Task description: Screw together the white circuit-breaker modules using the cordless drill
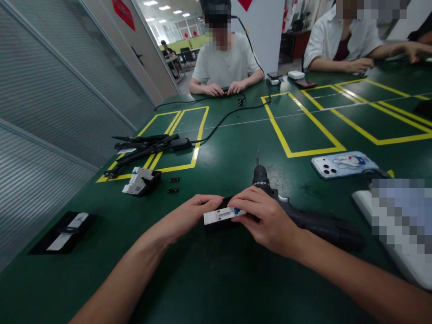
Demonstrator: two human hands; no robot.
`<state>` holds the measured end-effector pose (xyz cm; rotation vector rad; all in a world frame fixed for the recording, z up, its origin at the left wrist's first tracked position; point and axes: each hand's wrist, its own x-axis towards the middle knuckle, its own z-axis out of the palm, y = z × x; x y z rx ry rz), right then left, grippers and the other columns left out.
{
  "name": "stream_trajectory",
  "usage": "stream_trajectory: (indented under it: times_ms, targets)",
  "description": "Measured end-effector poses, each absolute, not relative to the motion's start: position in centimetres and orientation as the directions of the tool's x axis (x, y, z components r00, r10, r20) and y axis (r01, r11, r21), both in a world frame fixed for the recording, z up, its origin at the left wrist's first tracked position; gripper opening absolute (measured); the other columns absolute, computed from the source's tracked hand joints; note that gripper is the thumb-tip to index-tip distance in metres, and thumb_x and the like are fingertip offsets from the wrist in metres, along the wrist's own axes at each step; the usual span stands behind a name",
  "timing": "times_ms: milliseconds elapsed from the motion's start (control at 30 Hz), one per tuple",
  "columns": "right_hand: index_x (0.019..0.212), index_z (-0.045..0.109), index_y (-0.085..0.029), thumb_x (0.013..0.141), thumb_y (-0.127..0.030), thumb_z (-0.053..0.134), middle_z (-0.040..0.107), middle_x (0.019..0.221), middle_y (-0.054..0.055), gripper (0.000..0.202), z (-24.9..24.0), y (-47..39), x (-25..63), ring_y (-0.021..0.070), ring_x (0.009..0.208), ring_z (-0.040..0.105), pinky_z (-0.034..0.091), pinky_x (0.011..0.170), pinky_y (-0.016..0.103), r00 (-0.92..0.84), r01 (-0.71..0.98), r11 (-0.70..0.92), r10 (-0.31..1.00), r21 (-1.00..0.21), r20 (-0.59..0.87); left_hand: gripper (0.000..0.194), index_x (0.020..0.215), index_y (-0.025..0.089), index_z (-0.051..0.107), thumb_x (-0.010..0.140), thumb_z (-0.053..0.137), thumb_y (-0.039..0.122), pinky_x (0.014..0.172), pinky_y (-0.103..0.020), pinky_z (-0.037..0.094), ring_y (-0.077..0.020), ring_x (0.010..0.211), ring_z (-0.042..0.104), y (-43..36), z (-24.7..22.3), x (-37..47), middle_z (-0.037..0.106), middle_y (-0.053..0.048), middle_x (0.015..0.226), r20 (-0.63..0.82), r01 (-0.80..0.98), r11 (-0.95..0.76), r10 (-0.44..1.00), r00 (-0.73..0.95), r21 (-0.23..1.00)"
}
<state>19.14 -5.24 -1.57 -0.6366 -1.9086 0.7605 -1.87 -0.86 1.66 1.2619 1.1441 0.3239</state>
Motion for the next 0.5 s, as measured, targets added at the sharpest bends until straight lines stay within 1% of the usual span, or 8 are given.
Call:
stream_trajectory:
  times_ms: [67, 133, 200, 267, 333, 400, 500]
  targets:
    - [0.108, 0.06, -0.007, 0.076, 0.033, 0.071, 0.049, 0.105, 0.002, 0.053, -1.4, -5.4, 19.0, 0.0216, 0.095, 0.045, 0.034, 0.089, 0.032, -0.397, 0.084, 0.619, 0.74, -0.781, 0.543, 0.026, 0.087, 0.018, 0.067, 0.079, 0.063, 0.042, 0.058, -0.019, 0.039, -0.0097, 0.065, 0.052, -1.1, 1.9, -2.0, 0.062, 0.0, 0.077, -0.582, 0.347, 0.47, 0.706, 0.403, 0.812]
    - [0.107, 0.06, -0.006, 0.074, 0.036, 0.069, 0.049, 0.104, 0.003, 0.055, -0.9, -5.7, 18.9, 0.0204, 0.094, 0.047, 0.034, 0.087, 0.03, -0.376, 0.038, 0.589, 0.757, -0.808, 0.534, 0.025, 0.093, 0.019, 0.068, 0.076, 0.066, 0.038, 0.061, -0.021, 0.043, -0.0119, 0.071, 0.056, -1.2, 2.0, -2.1, 0.066, -0.002, 0.085, -0.63, 0.33, 0.538, 0.684, 0.367, 0.776]
    - [0.108, 0.061, -0.004, 0.078, 0.033, 0.064, 0.05, 0.103, 0.005, 0.048, -0.1, -5.8, 19.0, 0.0201, 0.095, 0.048, 0.035, 0.087, 0.028, -0.332, -0.043, 0.562, 0.772, -0.826, 0.542, 0.024, 0.095, 0.02, 0.069, 0.075, 0.068, 0.033, 0.067, -0.022, 0.046, -0.0135, 0.078, 0.06, -1.3, 2.0, -2.2, 0.068, -0.002, 0.091, -0.643, 0.321, 0.557, 0.672, 0.369, 0.766]
    - [0.108, 0.062, -0.004, 0.088, 0.02, 0.061, 0.05, 0.101, 0.007, 0.031, 1.0, -5.8, 19.3, 0.0202, 0.092, 0.049, 0.038, 0.084, 0.026, -0.241, -0.133, 0.53, 0.802, -0.837, 0.546, 0.024, 0.096, 0.021, 0.07, 0.075, 0.068, 0.032, 0.073, -0.023, 0.048, -0.0145, 0.084, 0.061, -1.3, 1.7, -2.4, 0.069, -0.003, 0.096, -0.646, 0.303, 0.571, 0.656, 0.39, 0.763]
    - [0.111, 0.06, -0.003, 0.096, 0.001, 0.059, 0.051, 0.098, 0.008, 0.016, 1.7, -5.6, 19.9, 0.0211, 0.088, 0.051, 0.042, 0.078, 0.024, -0.092, -0.215, 0.507, 0.84, -0.835, 0.534, 0.028, 0.1, 0.021, 0.069, 0.077, 0.066, 0.037, 0.074, -0.025, 0.049, -0.0158, 0.086, 0.062, -1.1, 1.6, -2.7, 0.069, -0.004, 0.1, -0.646, 0.292, 0.578, 0.652, 0.396, 0.762]
    - [0.112, 0.056, 0.001, 0.096, -0.01, 0.059, 0.052, 0.096, 0.01, 0.021, 1.9, -5.2, 20.4, 0.0219, 0.085, 0.053, 0.047, 0.073, 0.023, 0.03, -0.269, 0.491, 0.864, -0.828, 0.503, 0.033, 0.105, 0.022, 0.068, 0.078, 0.064, 0.041, 0.071, -0.026, 0.05, -0.017, 0.086, 0.063, -0.8, 1.7, -3.0, 0.069, -0.005, 0.103, -0.63, 0.309, 0.549, 0.681, 0.373, 0.777]
    - [0.112, 0.053, 0.005, 0.093, -0.019, 0.064, 0.052, 0.094, 0.012, 0.031, 0.9, -4.7, 21.0, 0.0224, 0.081, 0.053, 0.051, 0.07, 0.023, 0.064, -0.26, 0.421, 0.905, -0.869, 0.42, 0.037, 0.112, 0.024, 0.065, 0.08, 0.062, 0.043, 0.074, -0.026, 0.05, -0.0187, 0.092, 0.063, -0.4, 2.3, -3.9, 0.068, -0.004, 0.107, -0.56, 0.355, 0.448, 0.754, 0.342, 0.82]
